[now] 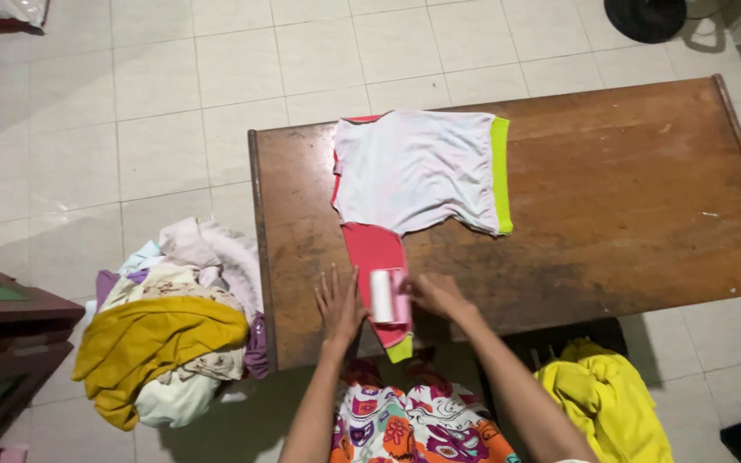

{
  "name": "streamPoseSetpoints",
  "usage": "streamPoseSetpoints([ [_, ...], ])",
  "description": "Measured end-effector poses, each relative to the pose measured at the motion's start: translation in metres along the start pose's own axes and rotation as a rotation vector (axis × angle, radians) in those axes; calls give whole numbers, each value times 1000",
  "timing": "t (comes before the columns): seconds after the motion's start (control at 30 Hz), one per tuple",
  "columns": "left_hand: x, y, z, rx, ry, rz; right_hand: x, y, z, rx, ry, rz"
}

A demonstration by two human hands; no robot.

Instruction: The person uses a lint roller on a multi-colored t-shirt laid on a wooden table. They roll the sticky roller over the shirt's surface repeatedly, then fold the shirt and place it aside.

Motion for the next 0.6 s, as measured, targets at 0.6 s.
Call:
streamPoseSetpoints([
  [0.6, -12, -19, 48, -99, -53, -43, 6, -42, 78, 126, 129, -48],
])
Point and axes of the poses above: each hand's wrist, its own z-axis towards the middle knuckle, its own y-axis out of the palm, x = y × z, the point moved 5 cm from there along z, towards the middle knuckle, and after that the axes turned 6 degrees about -x, right-handed, at the moved point
